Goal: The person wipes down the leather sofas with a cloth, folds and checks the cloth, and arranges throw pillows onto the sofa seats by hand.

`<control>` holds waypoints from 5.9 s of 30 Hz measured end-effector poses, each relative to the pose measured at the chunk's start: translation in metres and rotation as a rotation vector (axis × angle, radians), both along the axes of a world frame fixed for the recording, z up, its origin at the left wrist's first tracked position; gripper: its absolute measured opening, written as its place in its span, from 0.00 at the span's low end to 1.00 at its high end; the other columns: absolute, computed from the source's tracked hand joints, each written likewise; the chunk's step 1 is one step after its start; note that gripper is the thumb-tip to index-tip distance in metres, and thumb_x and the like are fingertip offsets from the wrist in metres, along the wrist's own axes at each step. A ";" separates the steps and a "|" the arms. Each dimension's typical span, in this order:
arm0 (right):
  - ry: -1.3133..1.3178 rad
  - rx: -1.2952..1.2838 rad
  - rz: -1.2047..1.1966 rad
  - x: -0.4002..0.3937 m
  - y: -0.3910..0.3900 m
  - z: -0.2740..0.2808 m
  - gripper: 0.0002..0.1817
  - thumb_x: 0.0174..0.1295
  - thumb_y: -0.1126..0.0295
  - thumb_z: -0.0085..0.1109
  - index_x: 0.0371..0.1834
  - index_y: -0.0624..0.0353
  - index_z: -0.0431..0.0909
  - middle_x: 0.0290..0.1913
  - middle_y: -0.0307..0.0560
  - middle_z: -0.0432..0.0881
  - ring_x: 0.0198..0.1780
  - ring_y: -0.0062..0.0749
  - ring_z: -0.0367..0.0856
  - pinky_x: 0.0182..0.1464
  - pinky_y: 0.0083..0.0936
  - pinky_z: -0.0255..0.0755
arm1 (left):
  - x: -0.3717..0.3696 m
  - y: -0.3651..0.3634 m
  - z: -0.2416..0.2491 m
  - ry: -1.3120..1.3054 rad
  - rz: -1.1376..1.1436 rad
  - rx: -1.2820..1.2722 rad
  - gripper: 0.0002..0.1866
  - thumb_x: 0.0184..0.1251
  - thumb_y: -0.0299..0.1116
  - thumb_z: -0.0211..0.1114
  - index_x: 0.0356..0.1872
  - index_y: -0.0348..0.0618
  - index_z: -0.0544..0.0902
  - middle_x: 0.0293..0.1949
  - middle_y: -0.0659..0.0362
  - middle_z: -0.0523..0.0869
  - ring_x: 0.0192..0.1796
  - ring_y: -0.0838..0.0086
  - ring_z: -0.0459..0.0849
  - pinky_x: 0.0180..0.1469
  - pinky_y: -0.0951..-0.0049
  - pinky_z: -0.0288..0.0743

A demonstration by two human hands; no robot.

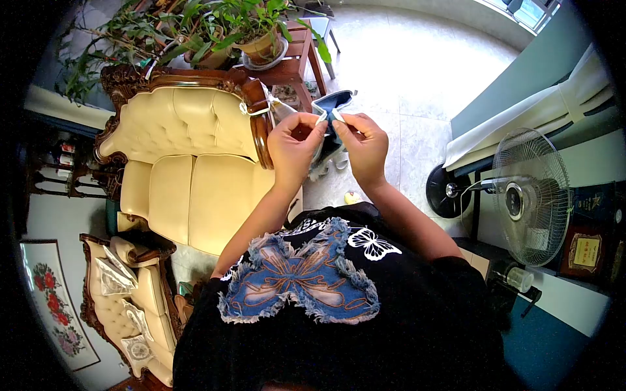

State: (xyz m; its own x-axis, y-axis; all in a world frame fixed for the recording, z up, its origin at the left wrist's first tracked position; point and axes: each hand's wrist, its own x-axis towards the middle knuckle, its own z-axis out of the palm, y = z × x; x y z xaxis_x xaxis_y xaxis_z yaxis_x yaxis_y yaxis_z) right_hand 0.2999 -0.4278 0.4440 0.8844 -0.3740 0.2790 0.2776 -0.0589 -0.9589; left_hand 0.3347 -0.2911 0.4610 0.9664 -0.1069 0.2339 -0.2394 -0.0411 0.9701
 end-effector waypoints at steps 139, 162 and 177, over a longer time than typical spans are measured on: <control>-0.132 -0.083 0.464 0.014 -0.096 0.029 0.12 0.63 0.86 0.51 0.46 0.61 0.76 0.41 0.48 0.84 0.45 0.30 0.84 0.50 0.27 0.77 | -0.029 0.050 0.008 -0.485 -0.311 0.419 0.18 0.50 0.24 0.80 0.43 0.45 0.85 0.42 0.59 0.87 0.49 0.62 0.82 0.55 0.64 0.76; -0.072 -0.127 0.424 0.017 -0.111 0.013 0.09 0.66 0.82 0.56 0.47 0.62 0.80 0.43 0.43 0.84 0.46 0.24 0.82 0.51 0.21 0.75 | -0.031 0.056 0.065 -0.810 -0.193 0.774 0.11 0.53 0.32 0.75 0.36 0.42 0.84 0.48 0.59 0.85 0.51 0.61 0.80 0.58 0.59 0.76; 0.056 -0.312 0.454 0.015 -0.080 0.029 0.07 0.70 0.76 0.58 0.49 0.62 0.79 0.39 0.35 0.79 0.42 0.17 0.74 0.47 0.15 0.68 | -0.014 0.086 0.028 0.064 -0.322 0.130 0.16 0.61 0.14 0.70 0.40 0.44 0.73 0.46 0.62 0.83 0.51 0.82 0.82 0.55 0.78 0.77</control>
